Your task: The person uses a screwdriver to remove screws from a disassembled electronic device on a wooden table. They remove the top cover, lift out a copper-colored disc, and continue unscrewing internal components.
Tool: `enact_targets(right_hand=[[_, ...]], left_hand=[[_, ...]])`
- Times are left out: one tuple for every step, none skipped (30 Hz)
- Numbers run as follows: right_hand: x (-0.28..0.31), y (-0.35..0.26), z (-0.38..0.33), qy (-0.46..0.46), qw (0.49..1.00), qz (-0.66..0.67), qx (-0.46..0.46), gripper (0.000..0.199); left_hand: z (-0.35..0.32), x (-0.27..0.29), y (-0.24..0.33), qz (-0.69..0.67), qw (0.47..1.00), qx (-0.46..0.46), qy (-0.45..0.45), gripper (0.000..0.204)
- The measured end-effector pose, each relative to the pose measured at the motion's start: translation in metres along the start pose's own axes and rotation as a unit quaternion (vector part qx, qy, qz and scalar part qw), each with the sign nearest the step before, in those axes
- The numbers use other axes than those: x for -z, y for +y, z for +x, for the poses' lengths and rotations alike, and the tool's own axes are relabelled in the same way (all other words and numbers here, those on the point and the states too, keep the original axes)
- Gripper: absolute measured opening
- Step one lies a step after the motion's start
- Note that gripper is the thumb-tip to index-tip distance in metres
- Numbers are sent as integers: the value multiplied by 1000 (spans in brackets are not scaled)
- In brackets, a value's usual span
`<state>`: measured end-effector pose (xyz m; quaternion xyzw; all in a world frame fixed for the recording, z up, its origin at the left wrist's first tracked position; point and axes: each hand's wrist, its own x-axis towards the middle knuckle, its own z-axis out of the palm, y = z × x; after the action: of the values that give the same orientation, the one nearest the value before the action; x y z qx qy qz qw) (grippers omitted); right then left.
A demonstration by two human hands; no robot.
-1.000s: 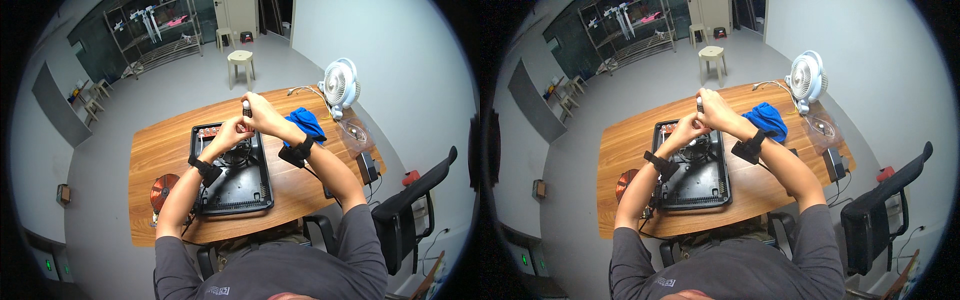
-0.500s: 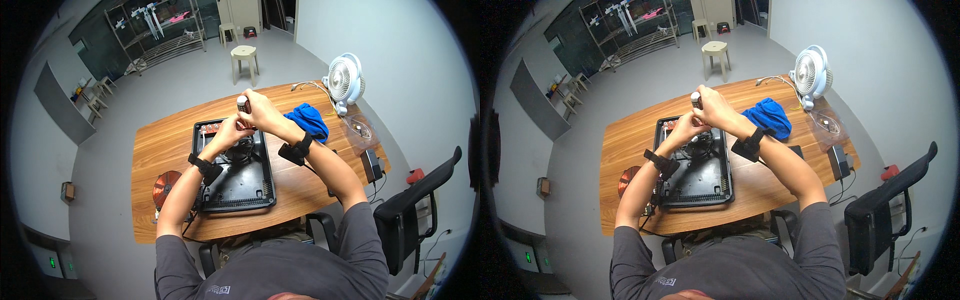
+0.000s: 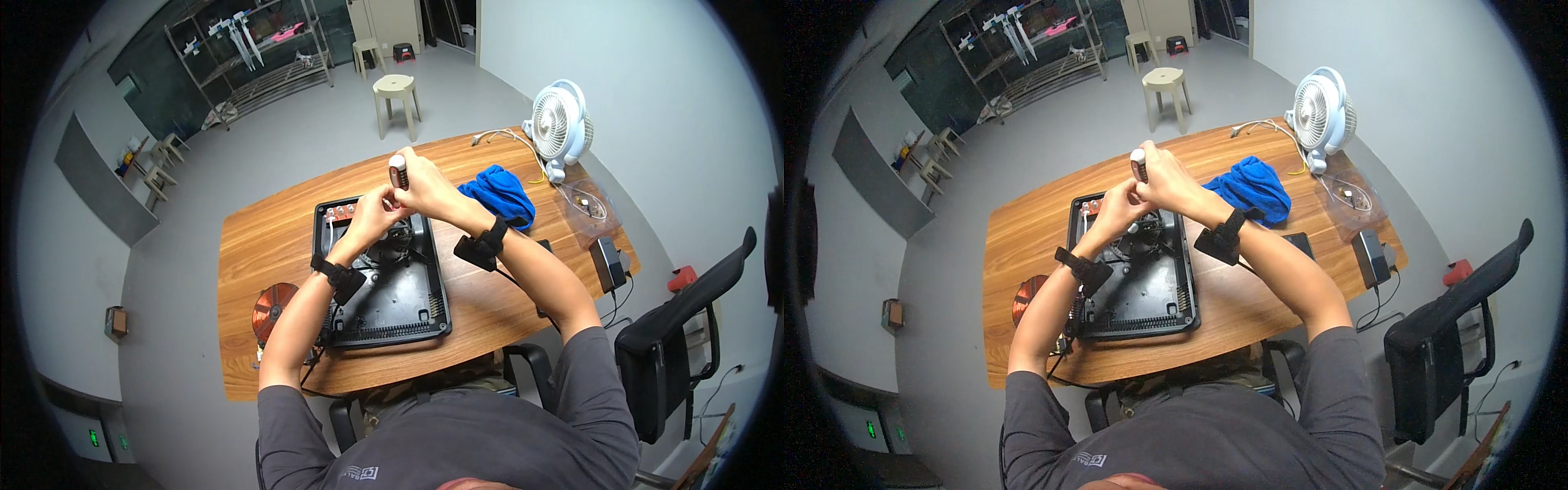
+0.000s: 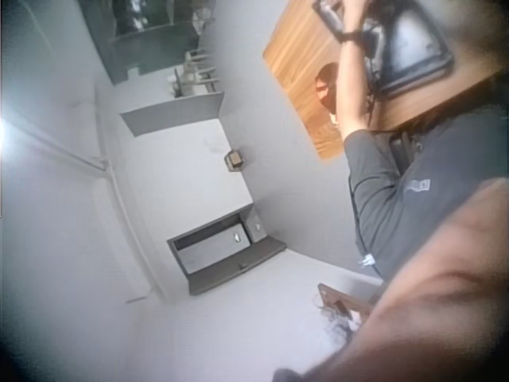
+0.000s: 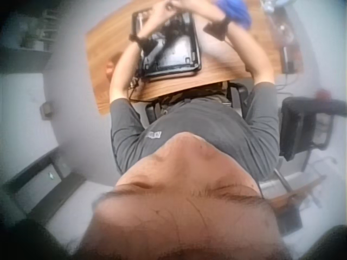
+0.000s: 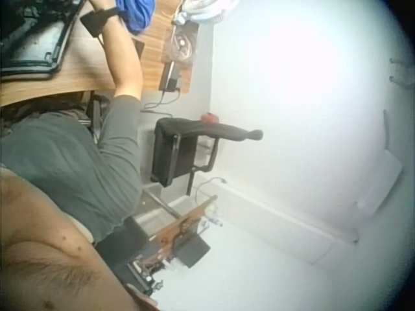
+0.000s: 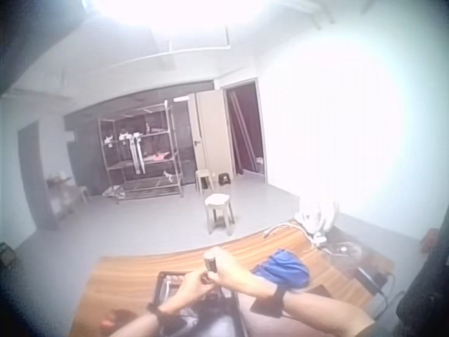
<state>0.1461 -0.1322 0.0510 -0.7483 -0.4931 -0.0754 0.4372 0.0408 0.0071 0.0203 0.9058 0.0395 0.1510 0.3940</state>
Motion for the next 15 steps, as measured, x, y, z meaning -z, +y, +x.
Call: enact_targets(right_hand=[[2,-2,0,-9,1000,-10,-13,47],[3,-4,1,-18,999,-20,-26,48],[6,-5,1,-26,999,-19,-38,49],[7,-7,1,-34,998,-17,-47,50],[7,-9,1,-42,997,-14,-57,51],[5,-11,0,-23,999,-32,-29,51],[4,-10,-1,-2,999,-51,-3,51],[4,-10,-2,18,997,-70,24,51],[3,-8,-2,8,998,-64,13,52],[3,-5,-2,-2,998,-59,2,52],[3,-2,-2,-12,998,-54,-9,53],[2,1,-3,-13,999,-35,-26,52],[0,0,-2,-16,999,-15,-39,52],[-1,-2,-2,-19,998,6,-53,52],[-2,-3,-2,-28,997,1,-66,52]], left_hand=[[-1,1,3,-6,1000,4,-2,27],[0,1,5,-27,1000,-4,-13,27],[0,2,5,-47,999,-11,-23,27],[-1,4,6,-67,997,-18,-33,26],[0,2,-1,-63,997,-15,-31,27],[3,-1,-14,-59,998,-12,-30,27],[4,-2,-14,-56,998,-9,-30,28],[4,-3,-14,-51,998,-8,-20,29],[3,-4,-14,-45,999,-8,-10,29],[2,-3,-7,-40,999,-8,0,30],[1,-4,1,-35,999,-1,6,31],[0,-5,9,-31,999,6,12,32],[-2,-3,13,-25,999,16,21,33],[-1,-3,9,-40,999,12,24,34],[0,-6,2,-56,998,9,26,34]])
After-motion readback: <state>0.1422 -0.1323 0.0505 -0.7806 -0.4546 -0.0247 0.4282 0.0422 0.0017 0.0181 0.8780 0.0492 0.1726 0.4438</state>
